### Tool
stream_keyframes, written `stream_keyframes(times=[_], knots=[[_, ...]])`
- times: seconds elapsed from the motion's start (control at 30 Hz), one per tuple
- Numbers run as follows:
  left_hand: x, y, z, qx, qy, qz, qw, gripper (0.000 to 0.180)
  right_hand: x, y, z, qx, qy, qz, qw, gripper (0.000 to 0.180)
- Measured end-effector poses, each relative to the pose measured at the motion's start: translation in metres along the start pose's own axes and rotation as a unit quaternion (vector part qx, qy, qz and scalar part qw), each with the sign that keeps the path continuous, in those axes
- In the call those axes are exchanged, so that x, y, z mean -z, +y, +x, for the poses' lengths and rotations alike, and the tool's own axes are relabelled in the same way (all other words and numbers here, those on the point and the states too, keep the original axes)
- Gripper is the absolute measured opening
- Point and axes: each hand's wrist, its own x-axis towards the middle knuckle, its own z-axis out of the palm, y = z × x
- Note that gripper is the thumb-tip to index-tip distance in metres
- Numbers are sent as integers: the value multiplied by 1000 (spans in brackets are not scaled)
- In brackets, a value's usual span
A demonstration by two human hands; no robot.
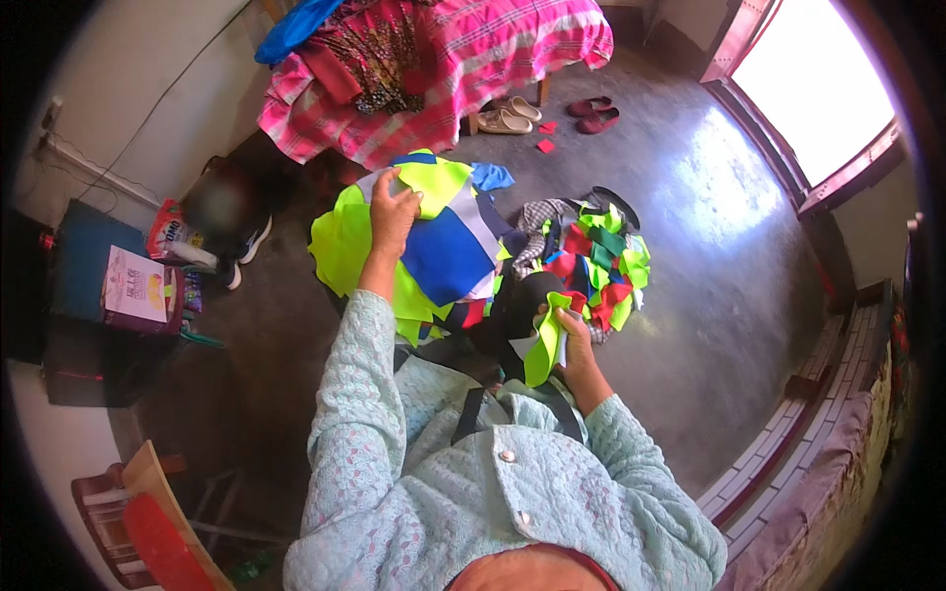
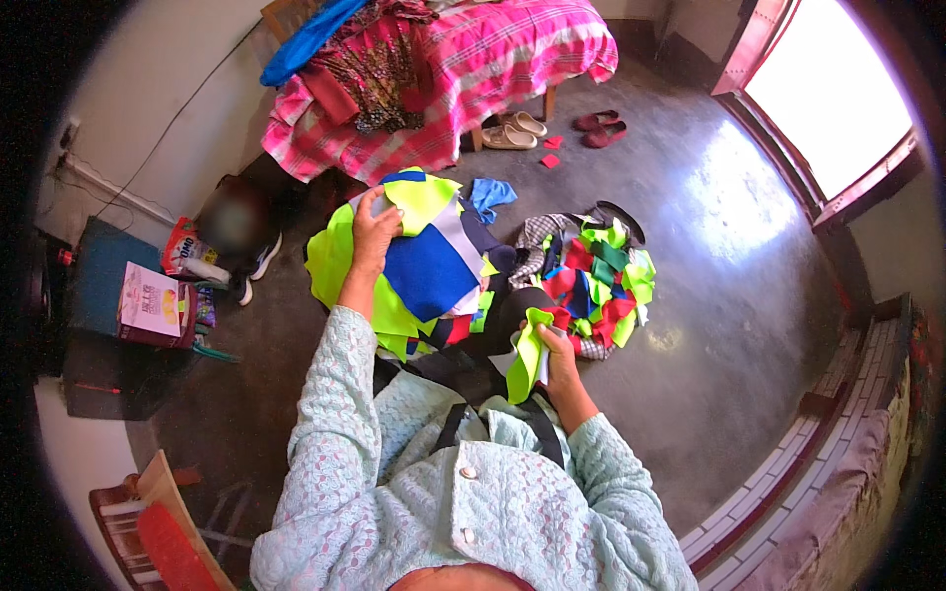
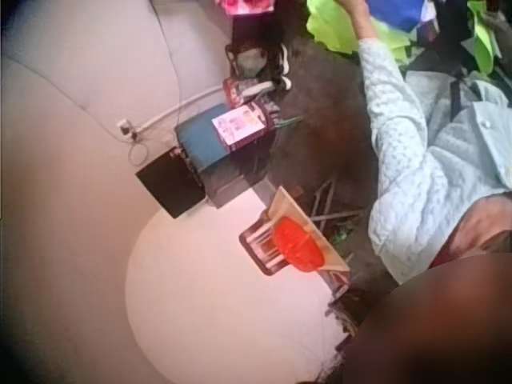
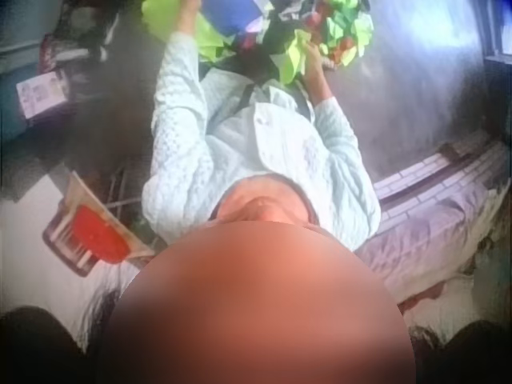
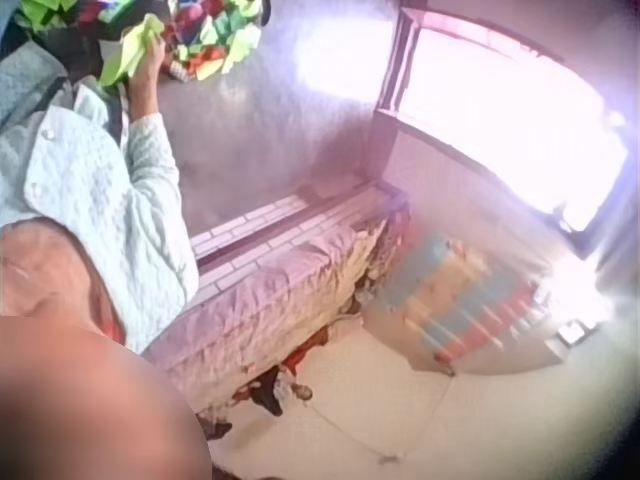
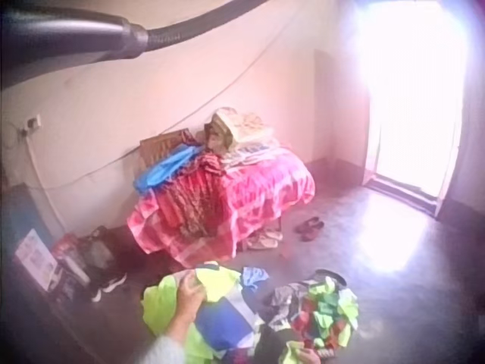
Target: The person sits on the floor and sorts colorful fabric pieces by picking them up from a pile and placing them into a bag. The person handles multiple pieces of different colors and sizes, transferring them one by one.
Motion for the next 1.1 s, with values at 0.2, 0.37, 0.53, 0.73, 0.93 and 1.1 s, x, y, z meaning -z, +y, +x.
stream_keyframes(times=[0.2, 0.37, 0.53, 0.73, 0.93, 1.1], knots=[[-7, 2, -29, -91, 63, 25, 994, 45, -10, -3, -9, 3, 26, -15, 1000, 31], [-24, -10, -95, -120, 15, 95, 988, 26, -10, -2, -9, -2, -3, -28, 1000, 31], [-69, -13, -177, -23, -142, 65, 987, 23, -18, -4, -11, 2, 1, -65, 998, 35], [-84, -41, -196, -82, -148, 138, 976, 27, -22, -3, -14, 13, 9, -106, 994, 34], [-80, -57, -196, 21, -142, 36, 989, 19, -16, 2, -10, 12, 17, -61, 998, 32], [-73, -44, -196, 31, -141, 3, 989, 22, -17, 2, -9, 2, 62, -80, 995, 32]])
